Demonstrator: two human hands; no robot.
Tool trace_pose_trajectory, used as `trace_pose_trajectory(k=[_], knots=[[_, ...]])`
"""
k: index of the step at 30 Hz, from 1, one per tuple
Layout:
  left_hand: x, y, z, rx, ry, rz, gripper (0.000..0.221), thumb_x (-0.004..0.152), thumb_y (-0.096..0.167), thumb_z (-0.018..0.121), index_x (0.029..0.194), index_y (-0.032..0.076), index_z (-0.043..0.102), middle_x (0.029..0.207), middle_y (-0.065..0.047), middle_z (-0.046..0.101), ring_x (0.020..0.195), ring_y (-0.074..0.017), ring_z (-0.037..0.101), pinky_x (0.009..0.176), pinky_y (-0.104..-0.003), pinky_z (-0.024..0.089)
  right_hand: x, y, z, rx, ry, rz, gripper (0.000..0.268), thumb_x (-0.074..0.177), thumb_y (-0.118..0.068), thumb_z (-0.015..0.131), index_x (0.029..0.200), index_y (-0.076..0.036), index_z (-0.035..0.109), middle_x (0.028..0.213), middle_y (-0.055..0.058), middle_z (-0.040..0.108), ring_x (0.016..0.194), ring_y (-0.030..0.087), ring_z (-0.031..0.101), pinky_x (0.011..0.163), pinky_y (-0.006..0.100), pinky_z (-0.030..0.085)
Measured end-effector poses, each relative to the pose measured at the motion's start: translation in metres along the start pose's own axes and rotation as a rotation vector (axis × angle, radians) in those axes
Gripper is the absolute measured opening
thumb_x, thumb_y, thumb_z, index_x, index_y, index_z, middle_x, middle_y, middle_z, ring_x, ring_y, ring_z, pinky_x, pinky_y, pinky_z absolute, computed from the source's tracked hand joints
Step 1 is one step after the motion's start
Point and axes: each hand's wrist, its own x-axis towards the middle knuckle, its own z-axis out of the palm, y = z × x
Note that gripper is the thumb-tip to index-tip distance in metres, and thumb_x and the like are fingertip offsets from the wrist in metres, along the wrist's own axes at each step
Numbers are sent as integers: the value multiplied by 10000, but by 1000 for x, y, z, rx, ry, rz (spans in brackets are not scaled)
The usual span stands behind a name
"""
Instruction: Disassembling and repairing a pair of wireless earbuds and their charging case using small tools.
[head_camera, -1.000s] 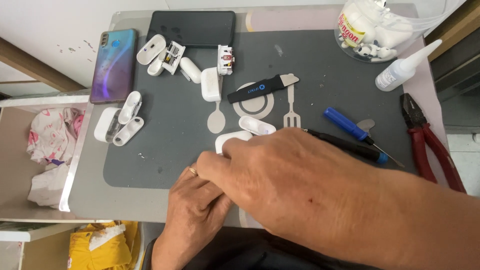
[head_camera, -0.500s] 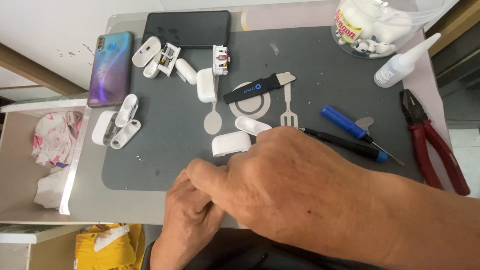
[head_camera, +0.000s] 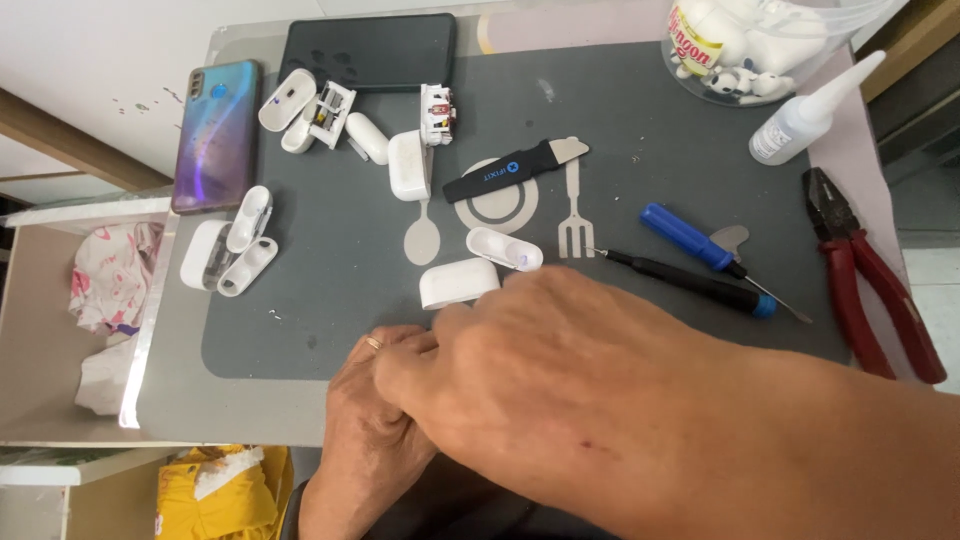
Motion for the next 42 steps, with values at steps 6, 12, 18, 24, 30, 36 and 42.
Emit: trace_pose_trajectory(k=[6,12,18,24,30,36,42], knots=[[3,3,-1,27,4,12,60,923,160,688,955,110,679,891,34,705,868,-221,689,804,-393,529,-5,-1,-8,5,32,-10,426,739,85,710,1099,-103,583,670,30,625,494,260,633,537,491,528],[4,4,1,-18,33,15,234,894,69,678,724,135,532,724,43,567,688,-169,537,723,-352,491,-4,-1,-2,-103,173,-20,598,560,41,738,1099,-142,554,596,-34,562,440,233,557,474,439,445],[2,3,0,-2,13,-17,182,885,80,693,766,137,568,731,79,601,762,-169,605,758,-353,516,2,-2,10,-107,192,-19,245,786,91,643,933,-102,610,570,-2,578,410,231,569,508,466,490],[1,-1,1,31,17,23,164,907,76,693,780,131,605,785,62,639,828,-193,660,772,-366,525,3,-3,6,-72,122,-36,332,772,56,683,1052,-93,586,620,-14,611,474,225,597,563,453,490],[3,2,1,49,1,12,153,890,49,663,776,137,610,813,67,637,843,-200,648,719,-353,523,0,-6,-10,-20,-21,8,640,624,24,778,1194,-136,533,739,48,654,535,298,649,587,491,519],[0,-2,2,38,7,18,96,894,84,707,842,130,639,828,50,664,874,-201,675,782,-371,531,2,-6,-3,-63,14,-5,593,612,0,806,1158,-38,577,689,7,656,514,284,653,542,500,511],[4,2,-3,32,-30,32,75,896,61,648,874,127,676,905,24,698,863,-220,629,765,-351,516,3,-8,6,-85,109,-47,444,707,39,683,1135,-51,609,702,43,657,537,281,644,480,474,502]])
